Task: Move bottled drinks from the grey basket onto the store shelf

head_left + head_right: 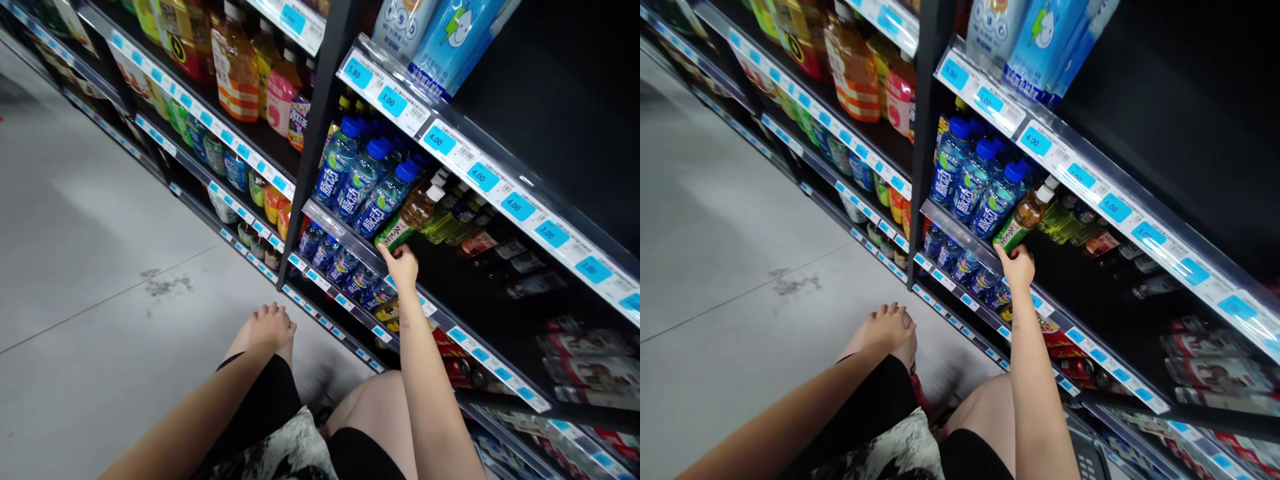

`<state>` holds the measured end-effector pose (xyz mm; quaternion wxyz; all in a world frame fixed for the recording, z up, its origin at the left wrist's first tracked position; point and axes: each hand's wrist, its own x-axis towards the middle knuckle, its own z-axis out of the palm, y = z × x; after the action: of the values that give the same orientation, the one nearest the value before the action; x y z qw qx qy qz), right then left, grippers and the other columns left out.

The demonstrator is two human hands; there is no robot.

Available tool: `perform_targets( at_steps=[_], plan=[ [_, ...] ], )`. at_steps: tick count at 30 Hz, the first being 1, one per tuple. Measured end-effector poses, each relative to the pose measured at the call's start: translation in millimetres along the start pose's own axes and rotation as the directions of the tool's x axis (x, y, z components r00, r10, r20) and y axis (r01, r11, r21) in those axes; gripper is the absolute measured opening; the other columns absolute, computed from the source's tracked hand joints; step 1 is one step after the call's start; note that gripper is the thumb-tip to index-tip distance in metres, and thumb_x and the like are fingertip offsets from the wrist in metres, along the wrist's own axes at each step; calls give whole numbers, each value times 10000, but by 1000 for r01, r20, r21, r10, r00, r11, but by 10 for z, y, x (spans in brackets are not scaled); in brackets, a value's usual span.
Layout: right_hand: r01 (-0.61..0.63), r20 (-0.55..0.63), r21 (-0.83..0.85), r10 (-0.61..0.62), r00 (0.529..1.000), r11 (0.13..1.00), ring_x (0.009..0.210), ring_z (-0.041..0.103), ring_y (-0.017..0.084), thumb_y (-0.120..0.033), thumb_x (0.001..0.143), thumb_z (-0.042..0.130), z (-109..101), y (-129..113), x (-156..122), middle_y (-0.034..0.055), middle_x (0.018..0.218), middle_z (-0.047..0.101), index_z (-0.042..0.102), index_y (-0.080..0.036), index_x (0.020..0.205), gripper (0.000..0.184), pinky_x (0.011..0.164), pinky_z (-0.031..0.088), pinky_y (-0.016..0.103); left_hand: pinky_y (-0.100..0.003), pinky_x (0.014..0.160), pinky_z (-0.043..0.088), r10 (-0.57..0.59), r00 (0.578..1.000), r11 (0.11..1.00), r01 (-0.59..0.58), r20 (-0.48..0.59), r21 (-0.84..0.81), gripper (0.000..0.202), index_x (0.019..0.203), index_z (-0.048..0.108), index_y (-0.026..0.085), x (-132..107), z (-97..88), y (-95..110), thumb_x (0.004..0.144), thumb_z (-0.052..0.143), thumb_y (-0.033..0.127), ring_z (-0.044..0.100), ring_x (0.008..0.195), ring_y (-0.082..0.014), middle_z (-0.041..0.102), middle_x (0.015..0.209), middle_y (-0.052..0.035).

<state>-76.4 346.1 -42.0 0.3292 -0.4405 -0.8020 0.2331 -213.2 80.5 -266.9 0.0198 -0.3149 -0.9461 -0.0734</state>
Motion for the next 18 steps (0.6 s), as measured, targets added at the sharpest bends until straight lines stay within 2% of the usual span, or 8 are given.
perform_targets(
  at_steps=[3, 6, 9, 11, 14, 15, 16, 18],
  plan=[
    [97, 15, -14, -96, 995, 995, 960, 410, 25, -690, 829, 593, 24, 47, 8, 21, 1053, 628, 638, -145, 1038, 585, 814, 166, 112, -526, 965, 371, -4, 1000, 1000, 4, 5, -11, 468, 1192, 690, 87, 13, 4, -36, 897, 520, 407, 506, 1197, -385, 610, 1279, -217],
    [136, 4, -46, -136, 991, 990, 1030, 432, 41, -607, 918, 517, 30, 88, -35, 30, 1125, 623, 654, -165, 1109, 501, 887, 227, 129, -530, 971, 368, -14, 1000, 1000, 14, 12, -22, 481, 1206, 687, 82, 23, 13, -44, 886, 530, 405, 506, 1206, -389, 607, 1291, -223],
    [198, -130, -77, -206, 970, 977, 1149, 464, 68, -516, 959, 477, 25, 193, -209, 39, 1240, 604, 681, -179, 1147, 437, 1045, 298, 189, -521, 969, 371, -18, 1000, 999, 18, 6, -32, 474, 1204, 688, 80, 8, -1, -28, 882, 524, 388, 512, 1201, -388, 605, 1296, -231],
    [284, -276, -102, -301, 913, 954, 1249, 471, 86, -502, 947, 496, -14, 376, -451, 34, 1310, 587, 702, -185, 1143, 426, 1129, 320, 235, -514, 974, 369, -22, 1000, 999, 22, 5, -27, 472, 1202, 690, 81, -11, -27, -16, 887, 518, 387, 510, 1205, -387, 598, 1313, -237],
    [425, -414, -191, -465, 782, 885, 1211, 535, 65, -440, 906, 562, -155, 927, -1028, 37, 1209, 642, 736, -142, 971, 352, 1143, 391, 235, -506, 986, 366, -36, 999, 999, 36, 31, -10, 478, 1219, 688, 97, -29, -67, -19, 890, 516, 399, 501, 1233, -381, 582, 1357, -228],
    [410, -437, -202, -456, 775, 890, 1157, 561, 63, -439, 884, 593, -223, 1190, -1269, 35, 1156, 658, 740, -148, 934, 330, 1116, 420, 237, -501, 989, 367, -41, 999, 999, 41, 36, -4, 479, 1227, 685, 104, -29, -73, -28, 889, 515, 397, 501, 1240, -376, 578, 1371, -221],
    [341, -465, -176, -384, 798, 923, 1120, 585, 70, -464, 871, 608, -296, 1487, -1528, 38, 1133, 665, 738, -152, 906, 340, 1102, 440, 256, -496, 989, 369, -43, 998, 999, 43, 35, 1, 474, 1229, 683, 112, -26, -75, -41, 889, 511, 394, 502, 1245, -369, 575, 1380, -214],
    [57, -530, -5, -51, 846, 998, 1111, 619, 108, -600, 854, 573, -442, 2153, -2080, 50, 1136, 665, 736, -176, 939, 462, 1100, 474, 315, -492, 986, 375, -41, 999, 999, 41, 30, 10, 464, 1220, 681, 122, -14, -60, -71, 896, 499, 398, 504, 1251, -360, 575, 1380, -208]
  ],
)
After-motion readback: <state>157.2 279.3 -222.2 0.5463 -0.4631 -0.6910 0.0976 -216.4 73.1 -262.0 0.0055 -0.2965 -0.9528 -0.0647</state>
